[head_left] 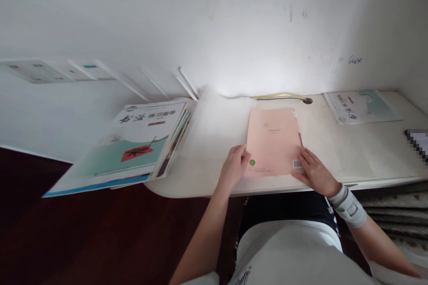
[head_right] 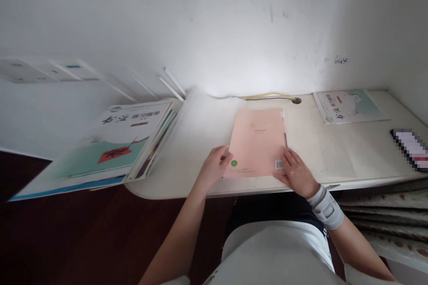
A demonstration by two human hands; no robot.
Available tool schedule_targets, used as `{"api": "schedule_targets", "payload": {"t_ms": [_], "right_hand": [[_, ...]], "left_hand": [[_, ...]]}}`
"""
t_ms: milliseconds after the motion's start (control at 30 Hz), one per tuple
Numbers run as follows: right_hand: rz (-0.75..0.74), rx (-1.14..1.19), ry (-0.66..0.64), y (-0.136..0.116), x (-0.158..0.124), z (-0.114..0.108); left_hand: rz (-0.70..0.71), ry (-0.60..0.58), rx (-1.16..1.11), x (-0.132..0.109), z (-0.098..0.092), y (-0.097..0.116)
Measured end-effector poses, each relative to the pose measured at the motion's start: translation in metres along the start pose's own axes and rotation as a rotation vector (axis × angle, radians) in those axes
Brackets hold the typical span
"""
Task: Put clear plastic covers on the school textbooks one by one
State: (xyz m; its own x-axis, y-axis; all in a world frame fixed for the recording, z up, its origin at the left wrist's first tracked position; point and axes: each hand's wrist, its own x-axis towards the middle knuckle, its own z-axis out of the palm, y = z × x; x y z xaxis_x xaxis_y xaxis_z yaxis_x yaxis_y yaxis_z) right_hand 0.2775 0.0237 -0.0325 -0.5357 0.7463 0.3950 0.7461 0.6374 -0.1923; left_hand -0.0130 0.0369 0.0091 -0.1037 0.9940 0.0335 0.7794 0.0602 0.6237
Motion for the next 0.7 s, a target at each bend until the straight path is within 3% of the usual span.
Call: {"api": "schedule_targets", "payload": {"t_ms": [167, 267, 400, 567, 700], "right_hand": [[0.004, -0.070, -0.016, -0.004, 0.001, -0.005], [0.001, -0.118, -0.044, -0.009, 0.000, -0.009], [-0.015, -0.123, -0.064, -0.019, -0.004, -0.013], [0.001, -0.124, -0.066, -0.026, -0.006, -0.015], [-0.005, -0.137, -0.072, -0.026, -0.005, -0.017]], "left_hand": [[-0.081, -0.052, -0.452, -0.005, 0.000, -0.006], [-0.093, -0.107, -0.512, -0.014, -0.001, -0.004], [-0.104, -0.069, -0.174, -0.030, -0.006, -0.004], [0.034, 0.099, 0.396, -0.041, -0.006, -0.002], [0.095, 0.064, 0.592, -0.042, 0.001, 0.005]]}}
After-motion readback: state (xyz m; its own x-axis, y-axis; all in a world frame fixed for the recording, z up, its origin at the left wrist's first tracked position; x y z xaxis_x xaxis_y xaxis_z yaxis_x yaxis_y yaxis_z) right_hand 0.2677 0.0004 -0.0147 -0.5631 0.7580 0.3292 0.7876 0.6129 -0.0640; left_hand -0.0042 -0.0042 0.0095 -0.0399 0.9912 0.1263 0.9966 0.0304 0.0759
